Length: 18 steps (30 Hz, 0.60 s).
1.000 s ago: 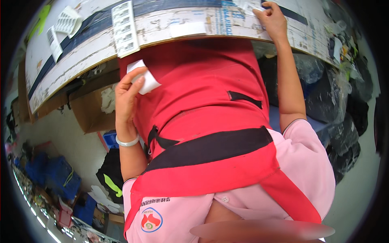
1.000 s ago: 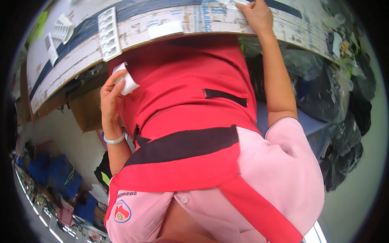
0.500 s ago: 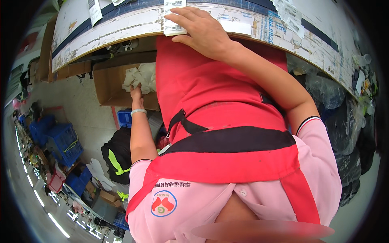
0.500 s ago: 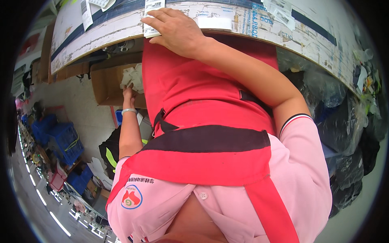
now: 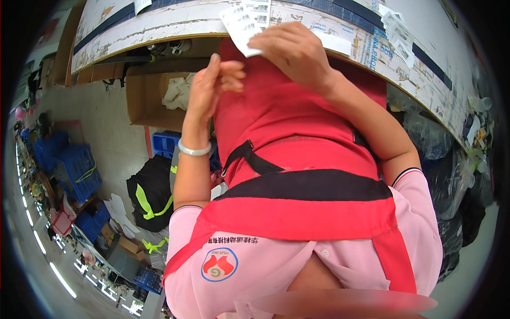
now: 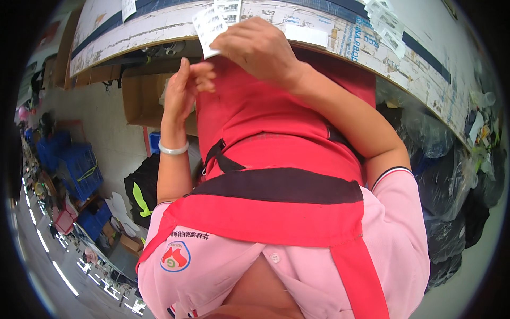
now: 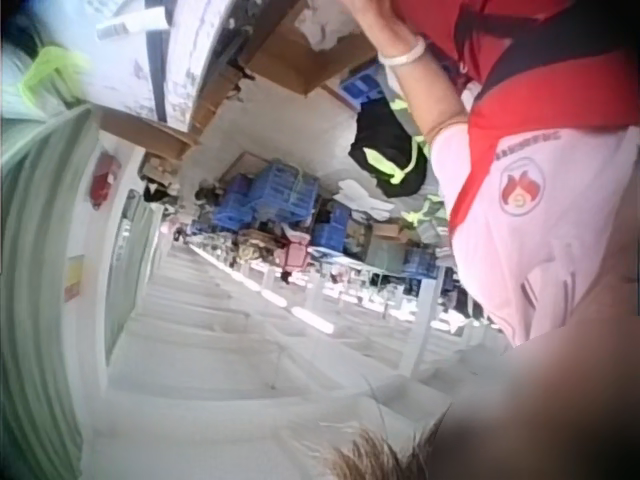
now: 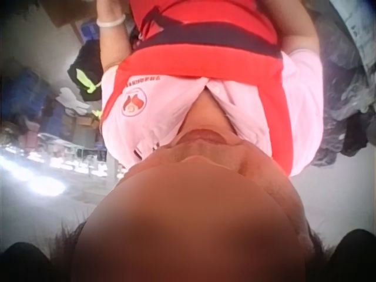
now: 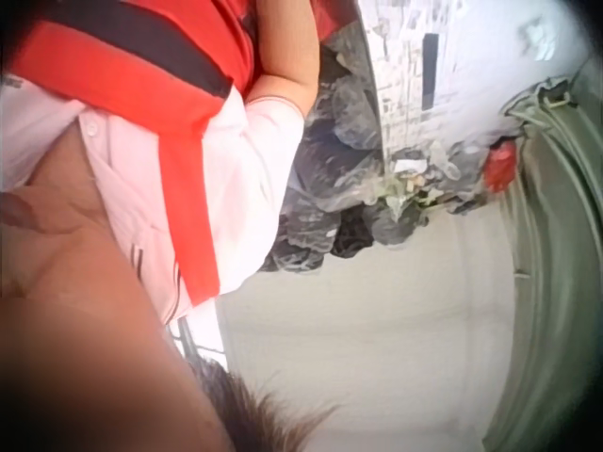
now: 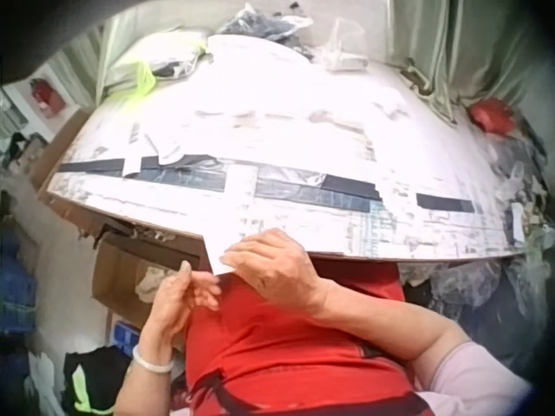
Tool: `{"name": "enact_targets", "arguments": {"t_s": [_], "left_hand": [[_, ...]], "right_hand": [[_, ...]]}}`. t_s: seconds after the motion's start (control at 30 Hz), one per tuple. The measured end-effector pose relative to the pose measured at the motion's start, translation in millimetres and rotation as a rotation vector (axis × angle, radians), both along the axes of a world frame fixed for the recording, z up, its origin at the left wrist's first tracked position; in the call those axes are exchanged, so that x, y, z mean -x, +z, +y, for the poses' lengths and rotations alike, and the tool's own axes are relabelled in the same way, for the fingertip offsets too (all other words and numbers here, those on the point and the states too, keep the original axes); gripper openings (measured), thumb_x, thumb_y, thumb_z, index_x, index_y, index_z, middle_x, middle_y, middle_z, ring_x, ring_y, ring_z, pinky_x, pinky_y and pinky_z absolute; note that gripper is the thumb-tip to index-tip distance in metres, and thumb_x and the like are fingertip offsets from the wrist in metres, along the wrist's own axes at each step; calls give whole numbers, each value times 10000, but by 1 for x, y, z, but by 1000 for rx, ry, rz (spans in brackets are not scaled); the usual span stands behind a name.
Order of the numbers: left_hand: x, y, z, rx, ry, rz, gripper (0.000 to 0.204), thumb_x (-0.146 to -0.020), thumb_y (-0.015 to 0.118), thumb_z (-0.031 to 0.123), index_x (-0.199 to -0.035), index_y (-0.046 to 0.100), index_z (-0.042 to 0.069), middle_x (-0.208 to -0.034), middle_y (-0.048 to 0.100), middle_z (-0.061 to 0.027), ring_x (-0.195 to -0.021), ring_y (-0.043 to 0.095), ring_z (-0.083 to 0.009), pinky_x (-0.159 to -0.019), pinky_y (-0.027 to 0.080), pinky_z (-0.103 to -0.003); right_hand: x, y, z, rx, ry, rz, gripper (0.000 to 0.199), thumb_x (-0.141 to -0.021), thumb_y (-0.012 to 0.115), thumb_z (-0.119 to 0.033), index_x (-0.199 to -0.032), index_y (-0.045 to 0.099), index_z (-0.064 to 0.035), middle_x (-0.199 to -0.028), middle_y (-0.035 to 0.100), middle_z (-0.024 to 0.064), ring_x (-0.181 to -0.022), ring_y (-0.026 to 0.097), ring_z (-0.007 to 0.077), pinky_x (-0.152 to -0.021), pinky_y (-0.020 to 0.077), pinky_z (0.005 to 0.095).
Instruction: The recorder is separating and preparing small adhesive labels from a roll or sheet at a workbench.
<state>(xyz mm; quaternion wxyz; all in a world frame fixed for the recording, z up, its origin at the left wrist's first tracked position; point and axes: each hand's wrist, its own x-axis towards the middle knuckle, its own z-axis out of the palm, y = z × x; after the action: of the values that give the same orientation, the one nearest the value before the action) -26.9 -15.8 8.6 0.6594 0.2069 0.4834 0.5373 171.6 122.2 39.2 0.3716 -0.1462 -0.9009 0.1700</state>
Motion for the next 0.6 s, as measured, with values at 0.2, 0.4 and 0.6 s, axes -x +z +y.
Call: {"name": "enact_targets", "arguments": {"t_s": [0.2, 0.4, 0.6], "left_hand": [[-40, 10, 36, -86, 177, -115, 257, -978, 575, 196, -1055, 646, -39, -972, 696, -109, -799, 674, -148, -713, 559, -281], [-58, 19, 34, -93, 207, 7, 223, -949, 622, 161, -1040, 663, -38, -901, 704, -86, -781, 662, -124, -707, 534, -243], [-55, 34, 41, -96, 232, -33, 269, -963, 606, 223, -1003, 675, -34, -852, 692, -76, -692, 630, -101, -635, 521, -231]], "right_hand": [[-15, 14, -33, 196, 127, 65, 246, -768, 762, -221, -959, 680, -90, -858, 683, 35, -827, 644, 231, -764, 508, 333], [-31, 11, -33, 980, -140, 38, 251, -843, 745, -232, -896, 642, -9, -716, 626, 42, -607, 558, 84, -569, 469, 235], [-19, 17, -22, 1377, -90, -50, 265, -942, 595, -220, -899, 662, 32, -693, 636, 29, -583, 587, 67, -529, 484, 220]]}}
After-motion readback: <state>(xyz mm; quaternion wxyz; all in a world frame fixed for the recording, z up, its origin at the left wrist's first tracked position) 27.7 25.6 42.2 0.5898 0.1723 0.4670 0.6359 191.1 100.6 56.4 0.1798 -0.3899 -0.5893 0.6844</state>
